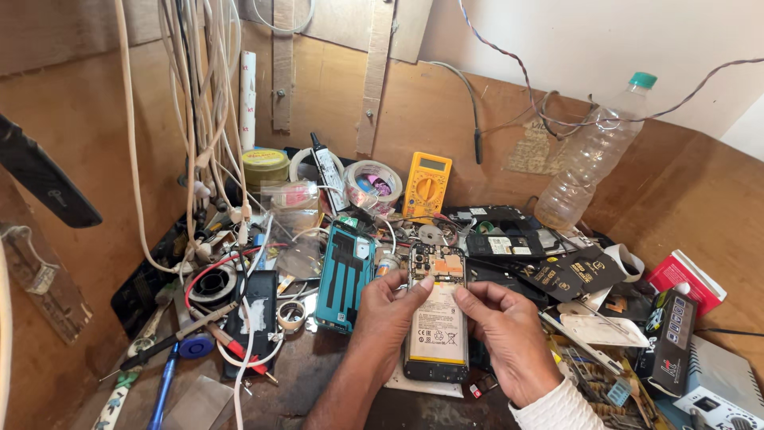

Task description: The person uses a prying tool to separate the back cover of a smartphone and removes the old battery. They then place a new battery into the phone chassis and align it within the device.

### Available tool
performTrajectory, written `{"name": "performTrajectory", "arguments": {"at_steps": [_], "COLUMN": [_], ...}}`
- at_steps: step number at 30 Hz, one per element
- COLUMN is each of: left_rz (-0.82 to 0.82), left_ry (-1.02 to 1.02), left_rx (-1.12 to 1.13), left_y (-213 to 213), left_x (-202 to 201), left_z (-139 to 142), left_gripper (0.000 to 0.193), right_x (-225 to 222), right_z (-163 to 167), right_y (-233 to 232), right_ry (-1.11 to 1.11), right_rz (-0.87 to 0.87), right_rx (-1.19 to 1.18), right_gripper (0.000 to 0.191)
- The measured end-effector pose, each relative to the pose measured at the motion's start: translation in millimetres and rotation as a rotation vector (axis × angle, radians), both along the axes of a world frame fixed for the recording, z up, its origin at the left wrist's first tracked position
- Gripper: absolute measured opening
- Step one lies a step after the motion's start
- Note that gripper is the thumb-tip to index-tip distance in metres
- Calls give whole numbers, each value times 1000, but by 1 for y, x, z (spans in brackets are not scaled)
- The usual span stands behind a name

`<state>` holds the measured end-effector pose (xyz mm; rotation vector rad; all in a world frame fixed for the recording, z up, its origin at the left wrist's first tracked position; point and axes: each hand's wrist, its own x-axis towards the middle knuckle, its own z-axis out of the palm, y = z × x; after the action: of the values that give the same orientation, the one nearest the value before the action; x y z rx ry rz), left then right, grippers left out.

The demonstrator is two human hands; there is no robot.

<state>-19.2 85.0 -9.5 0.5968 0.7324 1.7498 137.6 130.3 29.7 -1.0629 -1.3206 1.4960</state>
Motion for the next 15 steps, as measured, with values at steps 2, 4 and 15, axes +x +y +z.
{"name": "performTrajectory", "arguments": {"at_steps": [2,4,15], "left_rz": [4,4,3], "left_ry": [-15,-14,-17], "left_rx": [0,-2,-2], "left_y": [0,0,-2], "left_x": [0,0,-2], "left_z": [-1,-1,2], "left_gripper": [29,29,29], "right_x": [1,1,2], "right_z": [-2,-3,5], "right_y": [1,3,1], "right_ry": [7,14,26], "right_rz": [3,5,62], "right_rx": [8,9,-14], "right_gripper": [23,23,29]}}
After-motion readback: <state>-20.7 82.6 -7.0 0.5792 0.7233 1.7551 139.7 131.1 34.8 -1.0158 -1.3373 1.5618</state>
